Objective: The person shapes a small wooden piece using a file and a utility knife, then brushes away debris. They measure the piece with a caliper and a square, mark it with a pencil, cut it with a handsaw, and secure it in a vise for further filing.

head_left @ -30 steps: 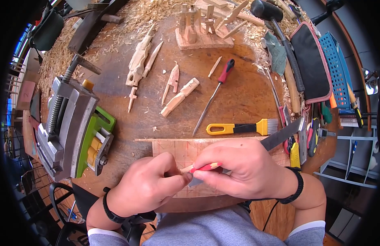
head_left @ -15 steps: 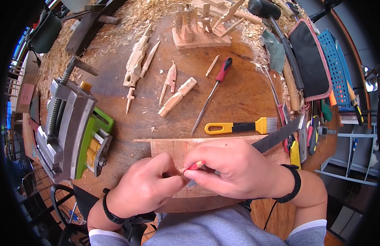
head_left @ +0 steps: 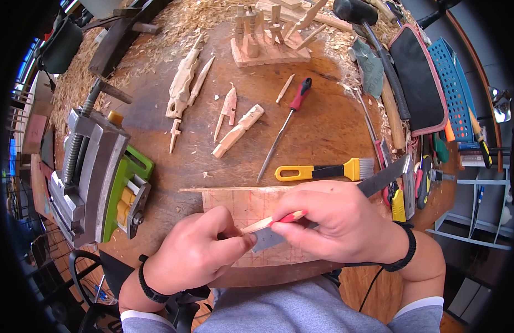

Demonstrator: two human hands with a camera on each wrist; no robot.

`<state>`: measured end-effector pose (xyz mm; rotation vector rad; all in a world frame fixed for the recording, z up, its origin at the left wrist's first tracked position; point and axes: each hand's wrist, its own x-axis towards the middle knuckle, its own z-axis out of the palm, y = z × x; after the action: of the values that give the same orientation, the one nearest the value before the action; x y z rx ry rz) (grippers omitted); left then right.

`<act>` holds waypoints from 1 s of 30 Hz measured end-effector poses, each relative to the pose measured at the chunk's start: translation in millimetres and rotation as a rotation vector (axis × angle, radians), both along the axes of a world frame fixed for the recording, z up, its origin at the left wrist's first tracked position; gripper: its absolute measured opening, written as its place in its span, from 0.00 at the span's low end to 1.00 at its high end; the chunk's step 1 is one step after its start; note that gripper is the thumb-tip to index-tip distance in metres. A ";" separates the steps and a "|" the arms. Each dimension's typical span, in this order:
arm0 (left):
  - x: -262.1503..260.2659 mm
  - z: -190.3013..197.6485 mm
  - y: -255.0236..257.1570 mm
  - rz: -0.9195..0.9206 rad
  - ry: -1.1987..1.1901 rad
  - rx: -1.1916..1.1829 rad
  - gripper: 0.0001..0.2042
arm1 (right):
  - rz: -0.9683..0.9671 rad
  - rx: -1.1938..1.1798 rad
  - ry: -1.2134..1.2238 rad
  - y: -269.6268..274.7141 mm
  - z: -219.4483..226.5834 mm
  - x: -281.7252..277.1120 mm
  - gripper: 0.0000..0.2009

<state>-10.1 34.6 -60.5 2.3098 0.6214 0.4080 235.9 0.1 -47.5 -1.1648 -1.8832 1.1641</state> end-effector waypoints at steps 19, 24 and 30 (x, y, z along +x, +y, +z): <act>1.2 1.7 -3.0 0.053 0.050 0.000 0.06 | -0.060 0.023 -0.068 -2.8 0.6 11.1 0.05; 1.2 1.5 -2.5 0.051 0.034 -0.002 0.07 | -0.090 -0.024 -0.033 -5.3 0.4 12.0 0.04; 0.7 2.8 -1.7 0.036 0.056 -0.004 0.08 | -0.045 0.062 -0.012 -4.4 -3.2 6.6 0.04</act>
<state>-9.4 32.9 -57.7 2.3153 0.6913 0.3599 242.5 -4.3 -50.7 -1.1774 -1.8789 1.0693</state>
